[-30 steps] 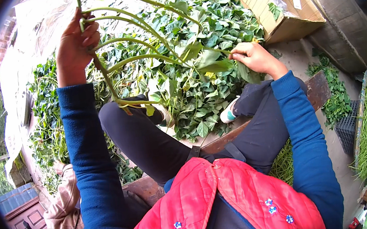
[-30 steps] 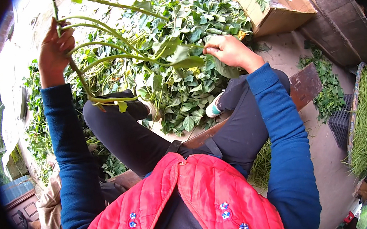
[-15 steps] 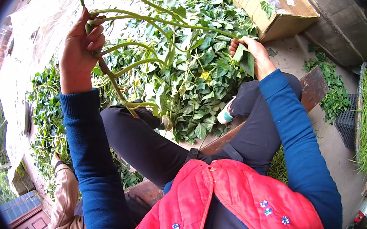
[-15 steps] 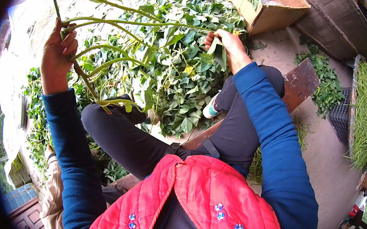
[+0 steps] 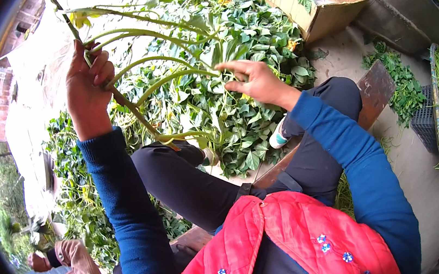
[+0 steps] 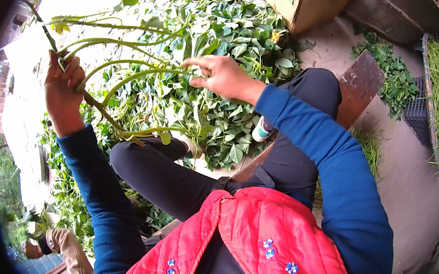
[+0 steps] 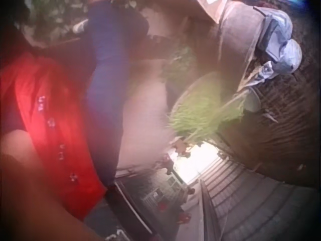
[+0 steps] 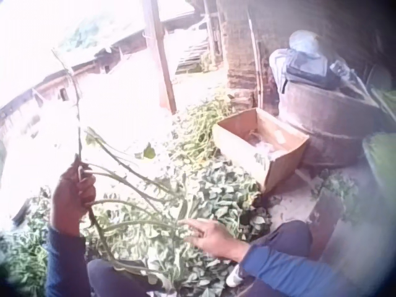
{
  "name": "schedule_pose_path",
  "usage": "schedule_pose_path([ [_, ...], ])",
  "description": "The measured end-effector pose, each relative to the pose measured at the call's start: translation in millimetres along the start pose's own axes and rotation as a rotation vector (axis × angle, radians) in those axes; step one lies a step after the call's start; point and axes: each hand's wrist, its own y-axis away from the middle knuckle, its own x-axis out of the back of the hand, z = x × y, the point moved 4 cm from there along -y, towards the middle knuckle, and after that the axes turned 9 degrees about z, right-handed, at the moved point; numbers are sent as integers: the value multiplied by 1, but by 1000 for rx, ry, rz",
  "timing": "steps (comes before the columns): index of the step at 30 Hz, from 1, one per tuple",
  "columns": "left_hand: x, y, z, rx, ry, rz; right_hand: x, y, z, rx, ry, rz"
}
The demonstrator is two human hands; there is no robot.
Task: The person sits cross-legged and repeatedly picks up long green vegetable stems from a large pile. They strip leaves and small branches from the stems by hand and drop the cleaned stems into a cardboard box to the right.
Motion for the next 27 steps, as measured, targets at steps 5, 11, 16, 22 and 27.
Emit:
schedule_pose_path([
  [5, 16, -17, 6, 81, 71, -197, 5, -13, 18, 309, 231, 148],
  [11, 55, -40, -22, 55, 102, -15, 34, -21, 60, 58, 138, 270],
  [16, 78, -56, -44, 46, 226, -8, 65, -12, 123, -820, -529, 753],
  [22, 83, -65, -54, 168, 306, -29, 24, -26, 116, -288, 58, 359],
  [27, 86, -61, -55, 228, 341, -11, -15, -34, 95, -175, 368, 213],
])
